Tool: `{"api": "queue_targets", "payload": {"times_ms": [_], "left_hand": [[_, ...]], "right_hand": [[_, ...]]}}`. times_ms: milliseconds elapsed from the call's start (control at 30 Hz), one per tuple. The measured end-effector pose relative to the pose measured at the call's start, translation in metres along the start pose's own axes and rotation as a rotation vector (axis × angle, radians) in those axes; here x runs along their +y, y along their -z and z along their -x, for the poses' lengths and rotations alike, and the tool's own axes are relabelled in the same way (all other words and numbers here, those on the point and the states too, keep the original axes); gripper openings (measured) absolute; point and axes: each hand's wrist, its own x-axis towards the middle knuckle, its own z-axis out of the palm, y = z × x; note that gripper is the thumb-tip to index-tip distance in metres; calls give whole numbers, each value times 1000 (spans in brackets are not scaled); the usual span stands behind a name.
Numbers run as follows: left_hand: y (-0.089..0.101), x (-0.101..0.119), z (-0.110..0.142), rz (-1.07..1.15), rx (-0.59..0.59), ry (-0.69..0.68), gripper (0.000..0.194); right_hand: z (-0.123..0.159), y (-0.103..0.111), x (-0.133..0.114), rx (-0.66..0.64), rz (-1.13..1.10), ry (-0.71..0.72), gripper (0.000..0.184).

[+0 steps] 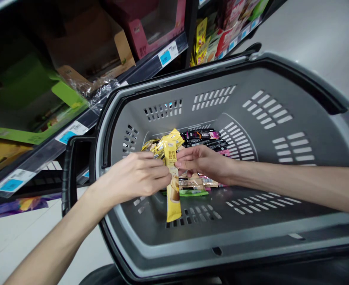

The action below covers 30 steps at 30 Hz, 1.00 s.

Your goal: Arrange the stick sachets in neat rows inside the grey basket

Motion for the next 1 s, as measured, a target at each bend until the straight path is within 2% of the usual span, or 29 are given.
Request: {"api": "queue_targets", "payload": {"times_ms": [233,433,600,700,767,867,900,933,1000], "left_hand": [[1,0,0,-21,-1,-15,26],[3,0,-1,-2,26,1,29],[3,-1,0,13,38,13,28],[6,-2,1,21,-47,137,27],[8,-2,1,62,-104,303,28],[9,1,1,202,-22,525,33],[8,2,1,254,72,526,32],[8,3,1,304,110,550,31],[8,3,1,375,121,588,32]], "right_hand": [[1,0,-3,-19,-38,-15,30],[2,2,-2,-128,-69,13,19],[3,0,-4,-96,-29,-1,24],[2,-2,-9,-48,-17,55,22],[4,-6,-16,-5,-26,96,20],[10,-15,-30,60,-28,101,20],[13,-18,-34,77,-34,103,23],[16,-21,-37,94,-59,84,26],[20,-25,-40,150,-87,60,25]]}}
